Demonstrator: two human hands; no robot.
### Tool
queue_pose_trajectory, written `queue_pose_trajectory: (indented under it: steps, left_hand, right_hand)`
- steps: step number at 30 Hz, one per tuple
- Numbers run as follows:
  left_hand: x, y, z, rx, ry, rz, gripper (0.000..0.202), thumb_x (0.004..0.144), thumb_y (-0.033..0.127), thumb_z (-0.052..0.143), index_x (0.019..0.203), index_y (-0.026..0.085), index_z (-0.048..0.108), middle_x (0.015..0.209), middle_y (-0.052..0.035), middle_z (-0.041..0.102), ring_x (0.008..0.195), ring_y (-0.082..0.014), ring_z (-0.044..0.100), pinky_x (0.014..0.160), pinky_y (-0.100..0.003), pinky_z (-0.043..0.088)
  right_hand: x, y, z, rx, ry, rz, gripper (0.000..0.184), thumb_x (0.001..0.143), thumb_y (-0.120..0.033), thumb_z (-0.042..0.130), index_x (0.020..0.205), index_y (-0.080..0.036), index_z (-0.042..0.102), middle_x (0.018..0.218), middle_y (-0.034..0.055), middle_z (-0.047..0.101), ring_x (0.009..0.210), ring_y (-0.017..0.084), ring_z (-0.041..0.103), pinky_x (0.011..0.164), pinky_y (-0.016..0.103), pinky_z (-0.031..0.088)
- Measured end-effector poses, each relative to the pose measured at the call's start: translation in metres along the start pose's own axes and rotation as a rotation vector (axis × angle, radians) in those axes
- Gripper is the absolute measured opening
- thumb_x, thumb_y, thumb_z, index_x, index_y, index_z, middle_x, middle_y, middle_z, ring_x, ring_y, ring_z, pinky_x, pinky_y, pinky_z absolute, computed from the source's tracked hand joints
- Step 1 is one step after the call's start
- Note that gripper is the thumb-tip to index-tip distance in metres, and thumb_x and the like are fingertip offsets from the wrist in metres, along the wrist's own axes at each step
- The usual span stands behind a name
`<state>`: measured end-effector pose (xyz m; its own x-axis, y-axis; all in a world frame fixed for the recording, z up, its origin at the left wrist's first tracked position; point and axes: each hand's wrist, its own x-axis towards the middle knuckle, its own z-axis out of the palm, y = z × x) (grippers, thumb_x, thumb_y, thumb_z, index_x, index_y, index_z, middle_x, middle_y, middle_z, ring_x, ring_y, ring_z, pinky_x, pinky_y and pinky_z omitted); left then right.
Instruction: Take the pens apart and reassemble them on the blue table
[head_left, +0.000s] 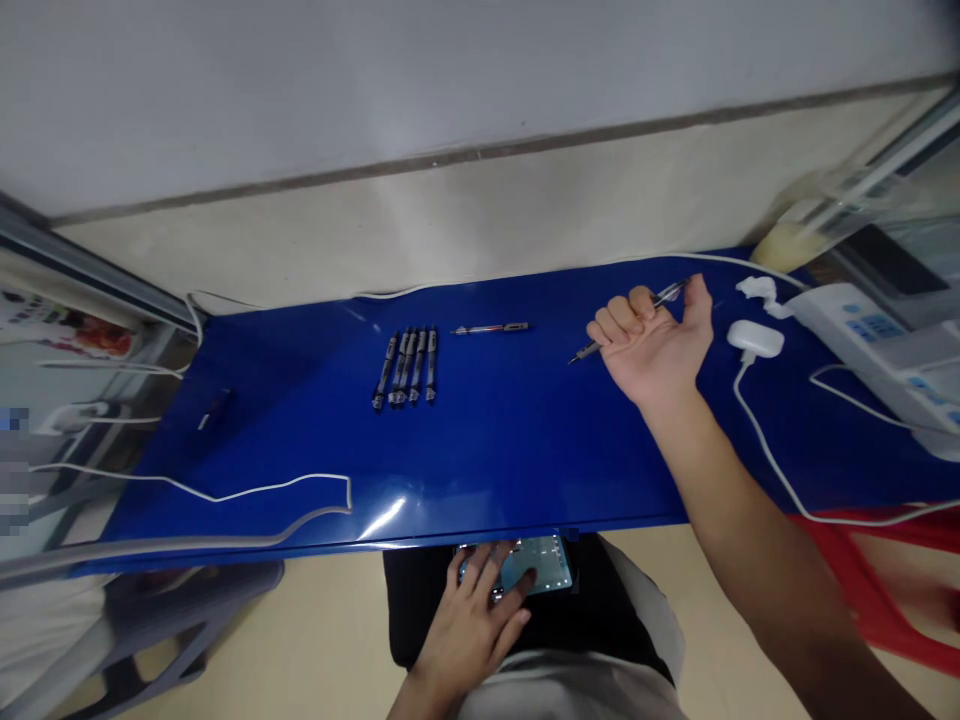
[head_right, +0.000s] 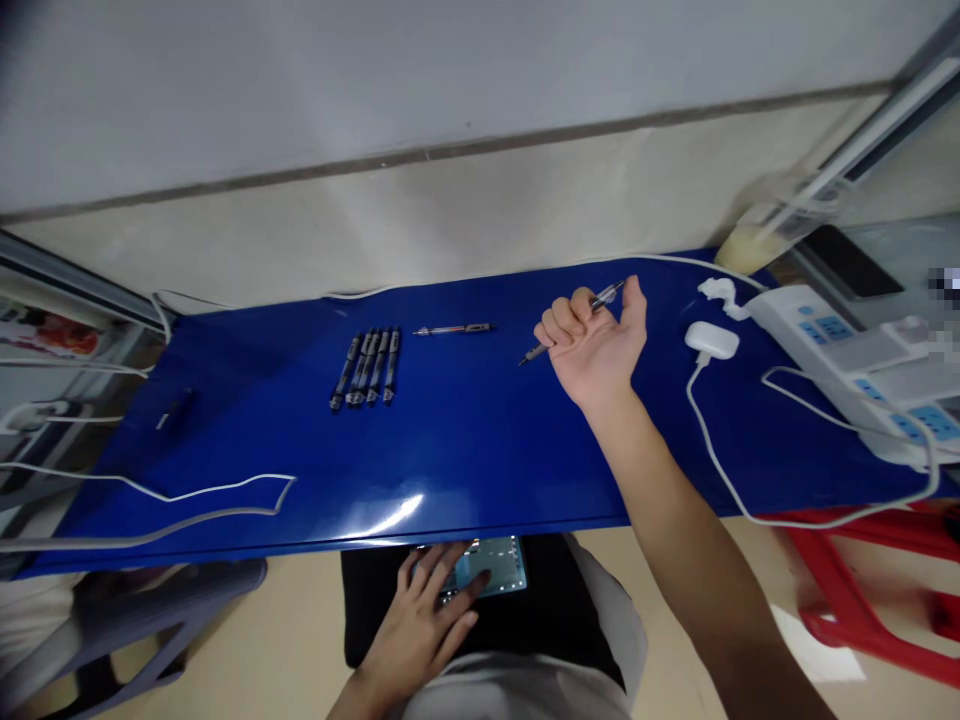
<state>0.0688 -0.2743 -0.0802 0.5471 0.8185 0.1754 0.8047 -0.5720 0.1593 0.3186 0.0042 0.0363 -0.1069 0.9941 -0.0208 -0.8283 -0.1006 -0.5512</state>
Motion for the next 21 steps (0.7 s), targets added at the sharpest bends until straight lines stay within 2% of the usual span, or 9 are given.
queue_pose_trajectory:
  steps: [2,4,6,11,14,18,21]
  left_hand:
    - [-0.001,0.000,0.005,0.033,0.027,-0.086,0.038,0.098,0.037,0.048,0.134,0.036,0.060,0.127,-0.0055,0.060,0.118,-0.0247,0.049,0.103,-0.042,0.031]
    - [-0.004,-0.003,0.009,0.068,0.053,-0.251,0.034,0.098,0.034,0.049,0.127,0.030,0.066,0.116,-0.0078,0.063,0.110,-0.0250,0.052,0.100,-0.043,0.034]
    - [-0.009,-0.007,0.009,0.059,0.060,-0.331,0.031,0.097,0.029,0.050,0.122,0.025,0.068,0.113,-0.0091,0.063,0.107,-0.0252,0.053,0.098,-0.043,0.037]
    - [-0.014,0.000,-0.001,-0.090,0.077,-0.203,0.039,0.098,0.019,0.044,0.133,0.022,0.061,0.127,-0.0097,0.061,0.120,-0.0235,0.051,0.101,-0.038,0.040]
    - [-0.010,0.012,-0.001,-0.127,0.048,-0.128,0.039,0.098,0.026,0.047,0.135,0.027,0.060,0.137,-0.0076,0.057,0.128,-0.0243,0.047,0.105,-0.040,0.038]
    - [-0.006,0.013,0.004,-0.015,0.056,-0.171,0.041,0.096,0.040,0.053,0.136,0.038,0.058,0.135,-0.0081,0.058,0.123,-0.0293,0.050,0.099,-0.047,0.040]
    - [-0.006,0.005,0.001,0.025,0.097,-0.231,0.042,0.096,0.032,0.053,0.137,0.031,0.059,0.124,-0.0112,0.062,0.115,-0.0289,0.053,0.096,-0.047,0.043]
  right_hand:
    - [0.000,0.000,0.000,-0.016,0.013,-0.006,0.059,0.095,-0.069,0.031,0.058,-0.023,0.024,0.048,-0.0021,0.030,0.043,0.014,0.033,0.047,0.033,0.036]
    - [0.001,-0.001,0.001,-0.049,0.037,-0.010,0.060,0.094,-0.071,0.031,0.058,-0.023,0.024,0.048,-0.0026,0.029,0.043,0.014,0.032,0.048,0.032,0.036]
    - [0.001,-0.001,0.001,-0.082,0.052,-0.012,0.061,0.093,-0.072,0.030,0.058,-0.023,0.025,0.049,-0.0031,0.028,0.043,0.013,0.031,0.048,0.032,0.036]
    - [0.000,-0.001,0.002,-0.098,0.003,-0.021,0.061,0.092,-0.072,0.035,0.056,-0.023,0.026,0.049,-0.0033,0.026,0.044,0.013,0.029,0.048,0.032,0.035]
    - [0.000,0.000,0.001,-0.092,-0.032,-0.028,0.061,0.093,-0.071,0.035,0.056,-0.023,0.026,0.050,-0.0032,0.026,0.045,0.013,0.029,0.049,0.031,0.035]
    - [0.000,0.000,0.001,-0.124,-0.036,-0.046,0.061,0.092,-0.071,0.038,0.056,-0.023,0.027,0.050,-0.0033,0.026,0.045,0.013,0.028,0.050,0.031,0.034]
    - [0.000,0.000,0.001,-0.175,-0.017,-0.050,0.062,0.091,-0.073,0.038,0.056,-0.023,0.028,0.050,-0.0036,0.025,0.045,0.013,0.027,0.050,0.031,0.035]
